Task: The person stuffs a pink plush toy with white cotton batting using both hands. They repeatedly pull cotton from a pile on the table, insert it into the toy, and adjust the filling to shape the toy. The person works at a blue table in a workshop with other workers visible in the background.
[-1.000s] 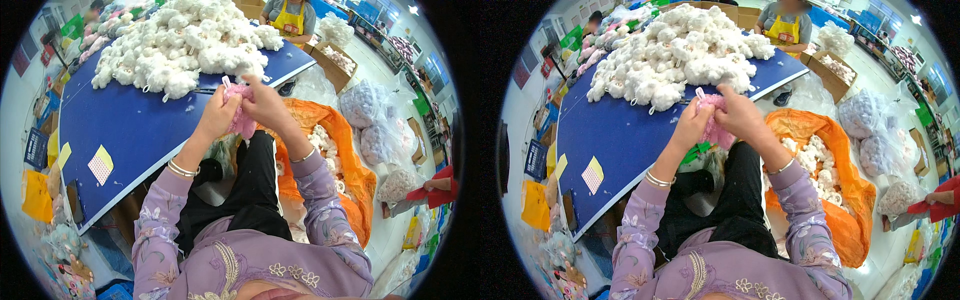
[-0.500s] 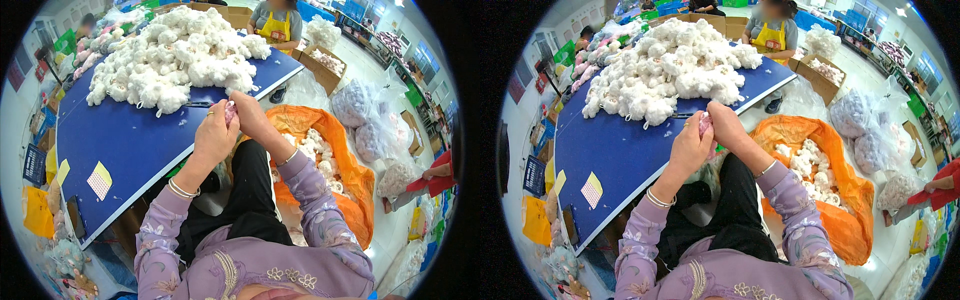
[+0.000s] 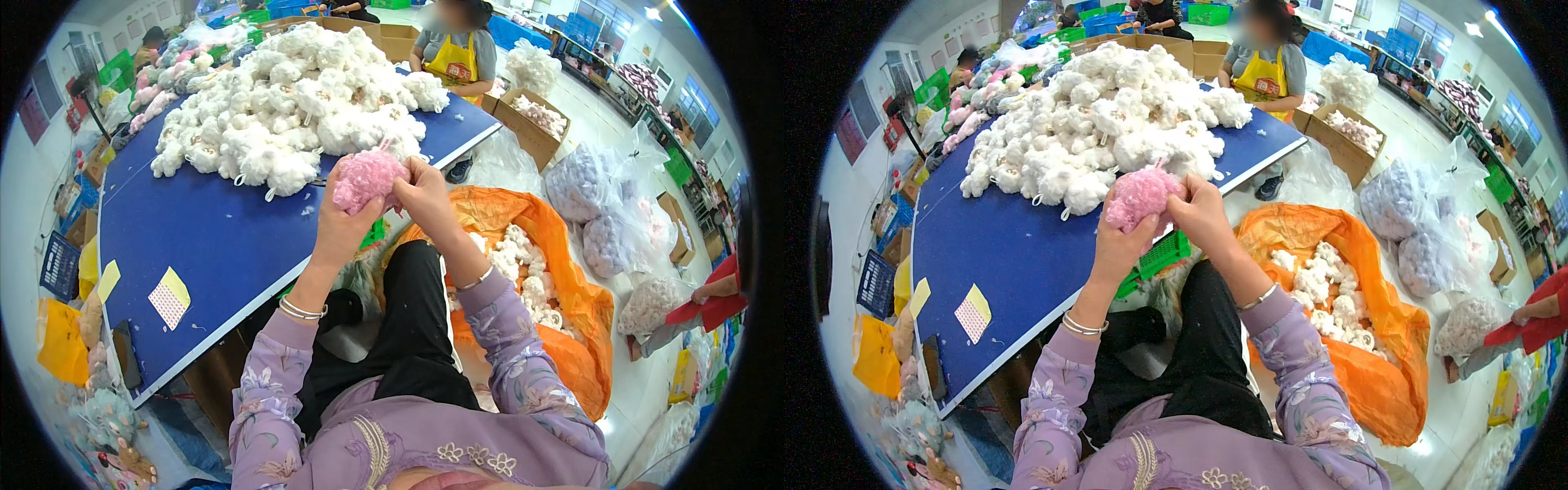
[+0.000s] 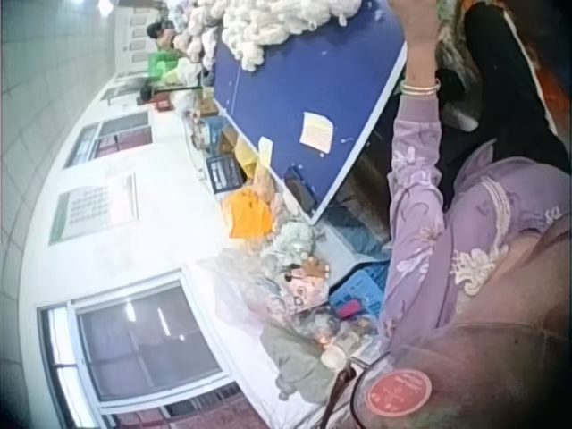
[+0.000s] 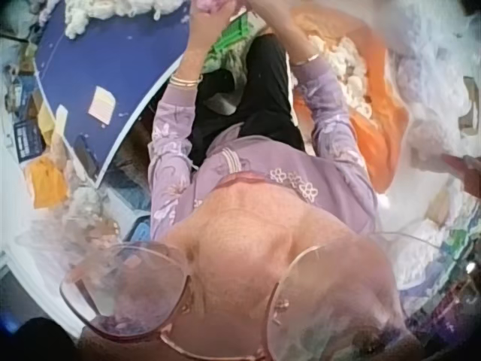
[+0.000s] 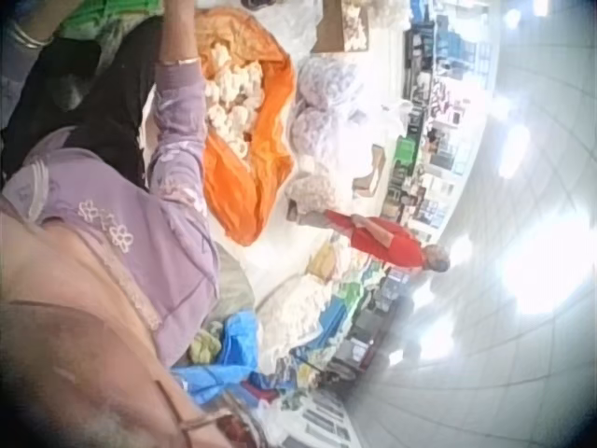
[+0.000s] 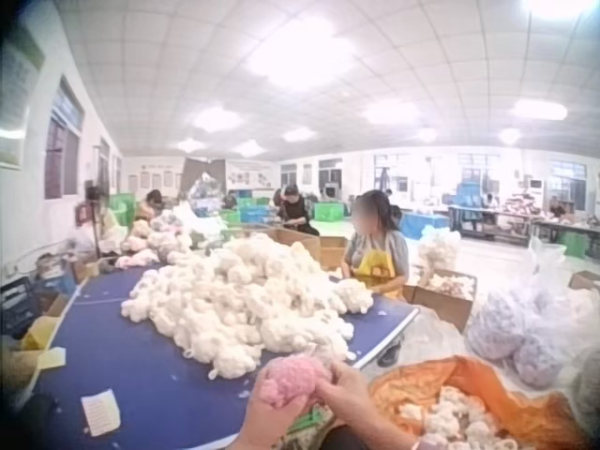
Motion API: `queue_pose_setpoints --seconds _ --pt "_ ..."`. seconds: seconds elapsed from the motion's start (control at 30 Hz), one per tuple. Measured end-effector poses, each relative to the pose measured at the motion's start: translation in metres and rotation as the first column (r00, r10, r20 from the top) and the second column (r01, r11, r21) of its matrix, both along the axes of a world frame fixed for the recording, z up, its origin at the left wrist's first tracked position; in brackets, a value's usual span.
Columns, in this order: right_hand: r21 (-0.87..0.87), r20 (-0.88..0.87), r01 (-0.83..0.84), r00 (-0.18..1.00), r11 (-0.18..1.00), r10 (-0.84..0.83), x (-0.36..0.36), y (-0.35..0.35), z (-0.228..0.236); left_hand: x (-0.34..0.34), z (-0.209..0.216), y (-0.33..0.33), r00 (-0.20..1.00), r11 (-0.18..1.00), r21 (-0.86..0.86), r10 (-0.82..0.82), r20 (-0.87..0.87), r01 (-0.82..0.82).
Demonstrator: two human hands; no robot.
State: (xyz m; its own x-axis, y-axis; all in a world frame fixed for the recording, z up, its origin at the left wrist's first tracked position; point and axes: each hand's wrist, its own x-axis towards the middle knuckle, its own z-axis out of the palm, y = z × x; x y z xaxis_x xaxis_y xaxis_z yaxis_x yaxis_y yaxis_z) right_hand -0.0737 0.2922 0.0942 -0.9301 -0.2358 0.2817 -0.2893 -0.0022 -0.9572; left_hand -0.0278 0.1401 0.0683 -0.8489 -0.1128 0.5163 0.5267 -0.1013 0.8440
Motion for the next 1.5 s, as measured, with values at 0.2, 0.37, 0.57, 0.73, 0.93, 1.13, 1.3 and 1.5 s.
queue_pose_setpoints --seconds 0.2,0.37,0.57,0.73,0.93,1.13,1.3,1.5 --pt "-0.078 -0.100 -0.043 0.994 0.996 0.035 -0.002 0.028 0.025 -0.001 -0.006 -0.019 0.983 0.986 0.125 -0.126 0.130 0.110" --pt "0.173 -0.475 0.026 0.878 0.985 0.060 0.020 0.009 0.053 0.010 0.013 -0.019 0.968 0.959 0.190 -0.231 0.097 0.209" --pt "0.364 -0.699 0.199 0.705 0.910 0.125 0.026 -0.022 0.055 0.026 0.023 -0.004 0.990 0.974 -0.180 0.139 -0.009 -0.138" --pt "0.361 -0.475 -0.101 0.835 0.927 0.276 0.052 -0.019 0.061 0.035 0.017 -0.025 0.978 0.961 -0.183 0.200 -0.055 -0.207" --pt "0.193 -0.255 -0.089 0.957 0.977 0.137 0.043 0.004 0.036 0.029 0.013 -0.046 0.968 0.964 0.210 -0.198 0.155 0.163" --pt "0.354 -0.389 -0.199 0.858 0.914 0.337 0.033 -0.011 0.039 0.042 0.013 -0.036 0.976 0.987 0.069 -0.151 0.155 0.142" --pt "0.563 -0.277 -0.289 0.817 0.774 0.506 0.036 -0.007 0.052 0.048 0.014 -0.043 0.948 0.980 -0.018 -0.185 0.258 0.196" --pt "0.568 -0.242 -0.362 0.785 0.739 0.570 0.030 -0.009 0.039 0.052 0.011 -0.051 0.871 0.948 -0.050 -0.266 0.413 0.314"
